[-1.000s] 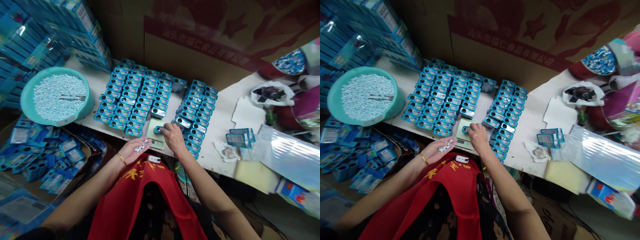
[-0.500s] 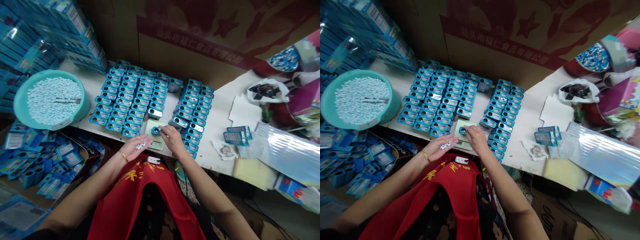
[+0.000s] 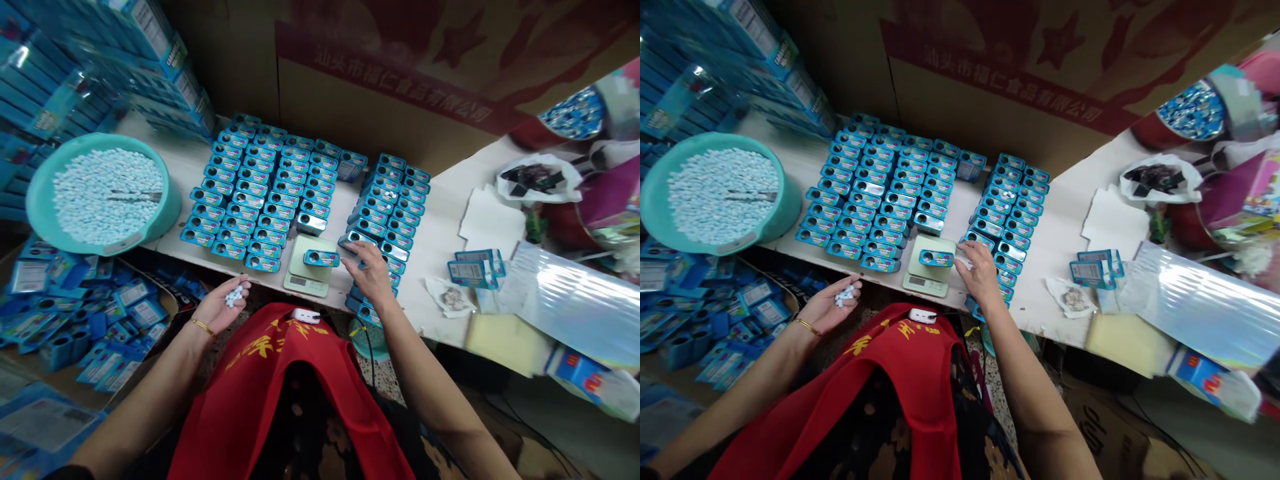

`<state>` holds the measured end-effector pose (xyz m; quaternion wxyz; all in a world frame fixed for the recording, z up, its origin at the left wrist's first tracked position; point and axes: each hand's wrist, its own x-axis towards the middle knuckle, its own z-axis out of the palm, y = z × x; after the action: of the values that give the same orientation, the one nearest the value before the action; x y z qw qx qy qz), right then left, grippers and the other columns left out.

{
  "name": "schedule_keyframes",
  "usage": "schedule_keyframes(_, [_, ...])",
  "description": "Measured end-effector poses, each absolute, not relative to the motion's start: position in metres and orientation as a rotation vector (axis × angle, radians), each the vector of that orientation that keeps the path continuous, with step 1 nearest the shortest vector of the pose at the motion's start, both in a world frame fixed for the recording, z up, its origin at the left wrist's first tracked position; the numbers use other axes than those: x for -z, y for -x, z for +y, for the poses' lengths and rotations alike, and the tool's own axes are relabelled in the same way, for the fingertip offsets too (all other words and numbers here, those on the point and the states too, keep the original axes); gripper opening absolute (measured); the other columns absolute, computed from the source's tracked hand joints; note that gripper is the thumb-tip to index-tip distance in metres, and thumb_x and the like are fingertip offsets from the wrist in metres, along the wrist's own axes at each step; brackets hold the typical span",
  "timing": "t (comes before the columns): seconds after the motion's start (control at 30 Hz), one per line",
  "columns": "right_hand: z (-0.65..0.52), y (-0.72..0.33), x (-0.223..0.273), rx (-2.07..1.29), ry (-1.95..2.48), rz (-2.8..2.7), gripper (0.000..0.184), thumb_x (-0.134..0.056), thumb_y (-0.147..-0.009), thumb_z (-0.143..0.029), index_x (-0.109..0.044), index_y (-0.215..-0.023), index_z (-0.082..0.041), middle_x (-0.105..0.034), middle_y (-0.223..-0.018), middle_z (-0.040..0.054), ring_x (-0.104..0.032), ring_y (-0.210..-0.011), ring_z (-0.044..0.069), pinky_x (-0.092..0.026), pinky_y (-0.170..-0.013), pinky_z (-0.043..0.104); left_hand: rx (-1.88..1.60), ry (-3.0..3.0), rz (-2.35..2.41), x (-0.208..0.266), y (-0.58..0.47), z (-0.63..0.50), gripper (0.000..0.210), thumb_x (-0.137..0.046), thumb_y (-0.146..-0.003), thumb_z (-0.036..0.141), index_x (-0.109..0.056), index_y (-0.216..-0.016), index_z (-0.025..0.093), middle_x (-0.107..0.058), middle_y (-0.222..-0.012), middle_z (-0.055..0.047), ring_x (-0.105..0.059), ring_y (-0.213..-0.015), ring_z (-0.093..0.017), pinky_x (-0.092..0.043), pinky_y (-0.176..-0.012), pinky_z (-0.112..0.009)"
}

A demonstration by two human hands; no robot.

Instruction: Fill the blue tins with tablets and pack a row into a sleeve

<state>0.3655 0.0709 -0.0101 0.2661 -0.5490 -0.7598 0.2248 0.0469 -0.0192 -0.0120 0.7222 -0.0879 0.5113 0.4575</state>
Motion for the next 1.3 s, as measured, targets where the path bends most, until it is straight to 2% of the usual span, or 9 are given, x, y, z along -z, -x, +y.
schedule_keyframes(0.17, [0.07, -0.353, 0.014, -0.598, 1.447, -2.18, 0.04, -0.056, -0.076, -0.037, -0.052, -0.113, -0.022, -0.052, -0.112, 0.0087, -0.046, -0.105, 0.023, -0.037, -0.089, 0.041, -0.99, 0.214, 1.082, 0.004, -0.055, -0.015, 0.029, -0.045, -0.073, 0.002, -0.056, -0.099, 0.009, -0.06, -0.081, -0.011, -0.056, -0.062, -0.01, -0.043, -0.044, -0.015])
schedule_keyframes(0.47, [0.071, -0.333, 0.021, -0.598, 1.454, -2.404, 0.052, -0.059, -0.073, -0.035, -0.044, -0.121, -0.022, -0.048, -0.119, 0.0102, -0.044, -0.103, 0.027, -0.039, -0.081, 0.041, -0.951, 0.173, 1.045, 0.003, -0.056, -0.014, 0.032, -0.046, -0.07, -0.001, -0.056, -0.099, 0.007, -0.06, -0.09, -0.014, -0.056, -0.068, -0.011, -0.044, -0.047, -0.016])
schedule_keyframes(0.7, [0.079, -0.324, 0.016, -0.5, 1.439, -2.484, 0.04, -0.052, -0.077, -0.025, -0.046, -0.117, -0.02, -0.056, -0.105, 0.0094, -0.049, -0.093, 0.025, -0.041, -0.077, 0.038, -0.942, 0.176, 1.08, 0.002, -0.055, -0.013, 0.031, -0.047, -0.071, -0.001, -0.054, -0.1, 0.007, -0.059, -0.092, -0.015, -0.055, -0.066, -0.009, -0.042, -0.046, -0.015])
schedule_keyframes(0.83, [0.138, -0.349, -0.017, -0.315, 1.412, -2.23, 0.042, -0.046, -0.081, -0.026, -0.04, -0.122, -0.02, -0.052, -0.112, 0.0089, -0.046, -0.101, 0.023, -0.038, -0.085, 0.037, -0.97, 0.177, 1.145, 0.0, -0.049, -0.008, 0.032, -0.05, -0.071, 0.0, -0.053, -0.102, 0.008, -0.058, -0.094, -0.014, -0.056, -0.065, -0.009, -0.042, -0.046, -0.015])
schedule_keyframes(0.93, [0.2, -0.366, -0.031, -0.167, 1.555, -2.161, 0.042, -0.045, -0.08, -0.024, -0.04, -0.122, -0.019, -0.05, -0.113, 0.0088, -0.045, -0.102, 0.024, -0.038, -0.085, 0.037, -0.991, 0.216, 1.198, 0.001, -0.046, -0.007, 0.035, -0.051, -0.071, 0.0, -0.051, -0.104, 0.009, -0.058, -0.096, -0.013, -0.055, -0.064, -0.009, -0.042, -0.044, -0.016])
schedule_keyframes(1.13, [0.286, -0.352, 0.016, -0.203, 1.915, -2.338, 0.04, -0.049, -0.076, -0.022, -0.048, -0.116, -0.019, -0.053, -0.109, 0.0089, -0.046, -0.098, 0.022, -0.038, -0.079, 0.031, -1.035, 0.292, 1.289, 0.0, -0.045, -0.014, 0.047, -0.054, -0.068, -0.002, -0.045, -0.114, 0.008, -0.058, -0.098, -0.014, -0.054, -0.06, -0.008, -0.04, -0.044, -0.017])
schedule_keyframes(1.3, [0.297, -0.346, 0.038, -0.248, 1.928, -2.345, 0.041, -0.046, -0.078, -0.019, -0.046, -0.119, -0.02, -0.048, -0.118, 0.0071, -0.041, -0.104, 0.021, -0.037, -0.081, 0.03, -1.011, 0.341, 1.348, 0.0, -0.043, -0.022, 0.055, -0.055, -0.066, -0.003, -0.042, -0.118, 0.009, -0.059, -0.097, -0.012, -0.055, -0.06, -0.008, -0.041, -0.044, -0.017])
